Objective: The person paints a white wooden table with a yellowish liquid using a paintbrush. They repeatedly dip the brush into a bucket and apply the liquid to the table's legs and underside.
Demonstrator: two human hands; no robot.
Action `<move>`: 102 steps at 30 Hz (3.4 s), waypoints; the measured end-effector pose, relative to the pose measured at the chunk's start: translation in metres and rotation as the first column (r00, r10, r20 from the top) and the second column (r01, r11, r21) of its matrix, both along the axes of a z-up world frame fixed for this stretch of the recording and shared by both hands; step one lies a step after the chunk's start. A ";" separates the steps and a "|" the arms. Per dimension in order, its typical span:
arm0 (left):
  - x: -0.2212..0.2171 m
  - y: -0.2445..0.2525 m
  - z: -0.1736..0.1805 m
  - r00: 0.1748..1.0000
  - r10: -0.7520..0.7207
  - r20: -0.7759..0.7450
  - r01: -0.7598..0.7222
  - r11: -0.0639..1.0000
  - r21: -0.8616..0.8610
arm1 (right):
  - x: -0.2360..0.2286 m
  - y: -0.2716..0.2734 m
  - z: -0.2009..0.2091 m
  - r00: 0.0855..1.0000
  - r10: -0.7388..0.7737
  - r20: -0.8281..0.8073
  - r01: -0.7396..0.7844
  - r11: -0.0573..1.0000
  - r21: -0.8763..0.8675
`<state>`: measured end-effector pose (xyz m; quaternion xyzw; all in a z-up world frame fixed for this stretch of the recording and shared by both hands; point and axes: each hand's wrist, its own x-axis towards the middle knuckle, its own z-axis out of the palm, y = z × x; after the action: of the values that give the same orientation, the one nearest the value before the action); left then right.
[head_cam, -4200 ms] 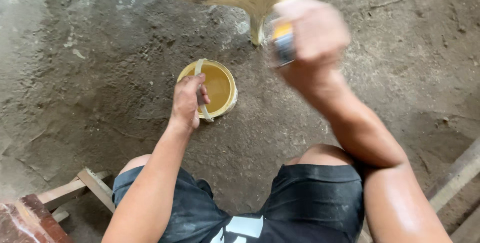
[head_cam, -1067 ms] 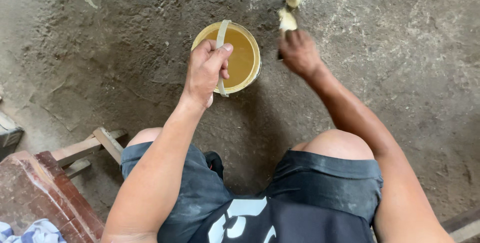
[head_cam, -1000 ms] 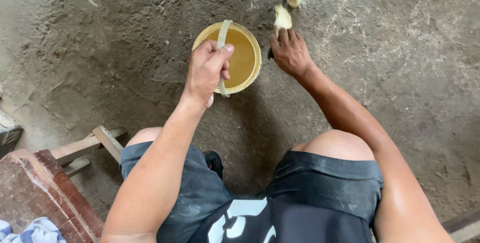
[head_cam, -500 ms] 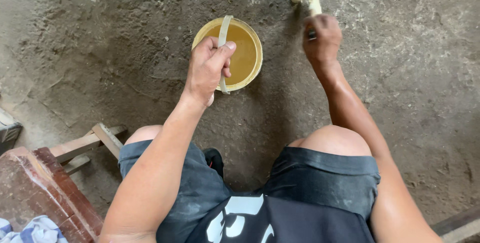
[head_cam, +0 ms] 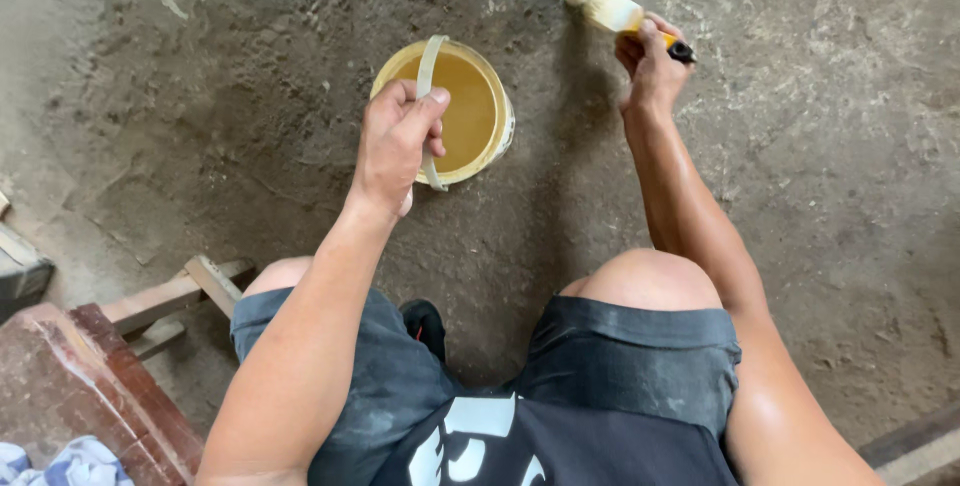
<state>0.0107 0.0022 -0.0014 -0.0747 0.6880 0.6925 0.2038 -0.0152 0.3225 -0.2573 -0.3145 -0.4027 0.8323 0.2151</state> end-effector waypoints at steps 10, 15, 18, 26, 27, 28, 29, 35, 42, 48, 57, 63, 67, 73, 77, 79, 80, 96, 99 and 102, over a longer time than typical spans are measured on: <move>0.002 0.001 0.004 1.000 0.024 -0.002 -0.024 1.000 -0.007 | -0.026 0.003 0.044 0.994 0.102 -0.048 -0.084 0.955 0.286; 0.005 0.000 0.007 0.999 0.027 0.018 -0.026 1.000 -0.016 | -0.047 0.038 0.028 0.982 0.135 0.134 -0.189 0.781 0.596; 0.007 0.002 0.006 0.999 0.037 0.026 -0.037 0.999 -0.008 | -0.052 0.017 0.040 0.962 0.198 0.189 -0.273 0.756 0.595; 0.002 -0.001 0.002 0.999 0.027 0.019 -0.028 0.999 0.017 | 0.006 0.000 0.150 0.876 0.182 -0.446 -0.062 0.961 0.271; 0.002 -0.001 0.002 0.999 0.029 0.022 -0.030 0.999 0.012 | 0.016 0.002 0.163 0.832 0.179 -0.526 -0.062 0.971 0.231; 0.003 -0.001 0.002 0.999 0.031 0.025 -0.031 0.999 0.008 | 0.027 0.008 0.175 0.821 0.144 -0.552 0.007 0.965 0.262; 0.002 -0.001 0.002 0.999 0.035 0.025 -0.035 0.999 0.003 | 0.036 0.019 0.186 0.807 0.111 -0.580 0.076 0.955 0.288; 0.001 -0.002 0.000 0.999 0.037 0.021 -0.038 0.999 0.029 | 0.008 0.030 0.212 0.803 0.007 -0.596 0.575 0.253 0.778; -0.005 -0.005 -0.001 1.000 0.020 0.001 -0.020 0.999 0.030 | 0.024 -0.002 0.222 0.829 0.325 -0.455 0.437 0.132 0.890; -0.001 -0.004 -0.003 0.999 0.032 0.040 -0.032 0.999 0.008 | 0.036 0.074 0.298 0.946 0.108 -0.305 0.295 0.104 0.950; -0.003 -0.004 -0.004 0.999 0.020 0.041 -0.021 1.000 0.014 | 0.042 0.099 0.358 0.918 0.360 0.168 0.160 -0.724 0.671; -0.004 -0.003 -0.003 0.998 0.023 0.055 -0.023 1.000 0.006 | 0.036 0.086 0.307 0.891 0.442 -0.108 0.329 -0.462 0.824; -0.003 -0.004 -0.005 0.999 0.030 0.042 -0.030 1.000 -0.004 | 0.023 0.092 0.269 0.803 0.083 -0.590 0.531 0.349 0.772; -0.005 -0.002 -0.006 0.998 0.045 0.040 -0.044 0.999 -0.014 | -0.010 -0.016 0.257 0.744 0.253 -0.618 0.645 -0.030 0.764; -0.006 -0.004 -0.005 0.999 0.047 0.009 -0.046 0.997 -0.055 | 0.014 -0.037 0.270 0.680 0.571 -0.460 0.570 -0.017 0.822; -0.005 -0.003 -0.005 0.999 0.046 0.024 -0.045 0.999 -0.015 | 0.009 -0.013 0.261 0.723 0.532 -0.440 0.524 -0.008 0.852; -0.004 -0.004 -0.004 0.998 0.051 0.028 -0.051 0.999 0.007 | 0.004 0.018 0.258 0.763 0.449 -0.464 0.517 0.006 0.856; -0.003 -0.027 -0.016 0.929 -0.224 -0.295 -0.120 0.570 -0.813 | 0.051 -0.039 0.351 0.812 0.542 -0.217 0.274 -0.026 0.961; -0.009 -0.032 -0.021 0.931 -0.243 -0.271 -0.114 0.514 -0.850 | 0.047 -0.054 0.374 0.763 0.643 0.067 0.022 -0.130 0.991; -0.020 -0.041 -0.020 0.961 -0.193 -0.200 -0.068 0.536 -0.842 | 0.036 -0.065 0.381 0.690 0.640 0.337 -0.217 -0.262 0.940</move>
<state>-0.0096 -0.0388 -0.0217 -0.0439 0.9586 0.2718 0.0722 0.0210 0.2574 0.1237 0.2378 -0.9069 0.3311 0.1063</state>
